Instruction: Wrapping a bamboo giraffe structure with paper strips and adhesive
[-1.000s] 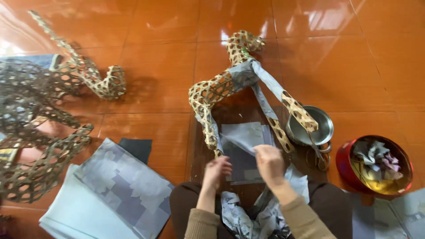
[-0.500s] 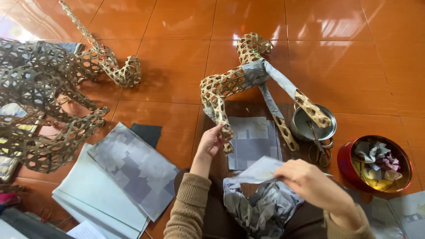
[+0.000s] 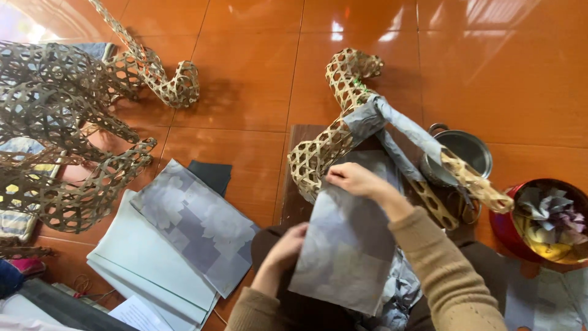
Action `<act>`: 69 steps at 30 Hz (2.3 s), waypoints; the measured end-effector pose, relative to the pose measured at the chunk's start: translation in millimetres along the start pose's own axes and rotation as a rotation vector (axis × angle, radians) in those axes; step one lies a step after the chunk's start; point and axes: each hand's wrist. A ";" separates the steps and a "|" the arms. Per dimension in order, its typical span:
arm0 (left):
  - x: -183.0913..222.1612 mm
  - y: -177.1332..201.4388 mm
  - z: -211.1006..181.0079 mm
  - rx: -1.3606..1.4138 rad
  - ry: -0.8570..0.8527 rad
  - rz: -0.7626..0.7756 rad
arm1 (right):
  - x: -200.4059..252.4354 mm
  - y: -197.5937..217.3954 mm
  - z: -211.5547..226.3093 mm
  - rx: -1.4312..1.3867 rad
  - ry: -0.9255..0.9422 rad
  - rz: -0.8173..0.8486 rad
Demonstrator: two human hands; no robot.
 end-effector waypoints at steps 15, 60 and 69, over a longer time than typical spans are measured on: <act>-124.3 35.0 -61.9 -0.965 -0.667 -0.751 | -98.2 -64.9 -74.6 0.409 -0.067 -0.340; -88.5 -58.7 -32.8 -0.126 0.164 -0.615 | 38.9 -74.5 57.9 -0.479 -0.548 -0.064; -89.1 -61.6 -50.1 0.043 0.021 -0.696 | 112.1 -142.0 48.4 0.190 -0.455 -0.222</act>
Point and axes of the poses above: each hand's wrist, its own x-axis away from the middle knuckle, its own y-axis out of the back of the hand, z = x × y, and after that the axes turned 3 degrees about z, right-handed
